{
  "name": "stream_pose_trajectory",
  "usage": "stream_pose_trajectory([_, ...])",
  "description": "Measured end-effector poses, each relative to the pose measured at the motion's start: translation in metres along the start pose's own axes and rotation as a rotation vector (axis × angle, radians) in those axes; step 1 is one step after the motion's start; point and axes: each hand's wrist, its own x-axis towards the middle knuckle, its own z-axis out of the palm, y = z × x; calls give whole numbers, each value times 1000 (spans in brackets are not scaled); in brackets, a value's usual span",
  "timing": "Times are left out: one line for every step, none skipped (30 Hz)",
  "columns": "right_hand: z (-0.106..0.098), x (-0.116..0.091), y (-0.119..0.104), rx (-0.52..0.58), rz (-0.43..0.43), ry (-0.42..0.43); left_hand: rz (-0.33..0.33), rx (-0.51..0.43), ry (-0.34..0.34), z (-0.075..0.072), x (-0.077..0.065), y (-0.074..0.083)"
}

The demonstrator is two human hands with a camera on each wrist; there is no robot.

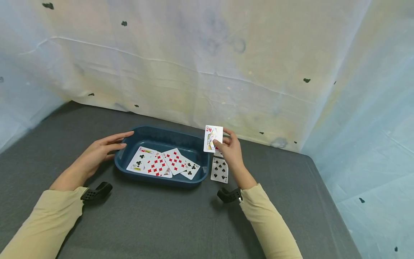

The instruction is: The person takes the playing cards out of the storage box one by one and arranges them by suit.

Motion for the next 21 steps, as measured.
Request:
stream_pose_trajectory([-2,1,2,-8,2,12,1,0,-1,0,0,0])
stream_pose_trajectory([-4,2,4,-12,5,25,-1,-1,-2,0,0,0])
stream_pose_trajectory([-7,3,6,-16,10,36,-2,-2,-2,0,0,0])
stream_pose_trajectory([-9,4,7,-17,16,47,-4,-3,-3,0,0,0])
stream_pose_trajectory([-11,5,9,-11,24,57,-5,-5,-3,0,1,0])
stream_pose_trajectory([-13,6,11,1,34,69,-7,-6,-2,0,1,0])
stream_pose_trajectory([-14,7,13,12,45,79,-7,-7,-3,0,1,0])
stream_pose_trajectory([-16,8,16,22,55,90,-8,-8,-3,0,1,0])
stream_pose_trajectory([-18,10,18,28,64,97,-9,-9,-4,0,1,-1])
stream_pose_trajectory([-20,11,21,35,72,106,-8,-10,-6,0,1,-1])
stream_pose_trajectory([-22,13,25,38,81,113,-8,-10,-7,-1,1,-1])
stream_pose_trajectory([-24,14,28,41,89,120,-6,-10,-9,-1,1,-1])
stream_pose_trajectory([-26,15,31,40,93,128,-5,-10,-11,-1,0,-1])
stream_pose_trajectory([-29,16,35,41,96,137,-5,-10,-11,-1,0,-1])
stream_pose_trajectory([-31,18,39,36,99,141,-3,-10,-13,-1,0,-1])
stream_pose_trajectory([-33,18,42,35,102,150,-1,-10,-14,-1,0,-1])
stream_pose_trajectory([-35,19,45,30,103,155,-2,-9,-13,-1,0,-1])
stream_pose_trajectory([-37,20,48,25,104,162,-2,-10,-13,-1,0,-1])
stream_pose_trajectory([-39,21,51,17,103,168,-2,-10,-11,-1,0,-1])
stream_pose_trajectory([-41,21,54,8,106,171,-3,-9,-10,-1,0,0])
stream_pose_trajectory([-43,22,56,-4,110,174,-3,-8,-9,-1,0,0])
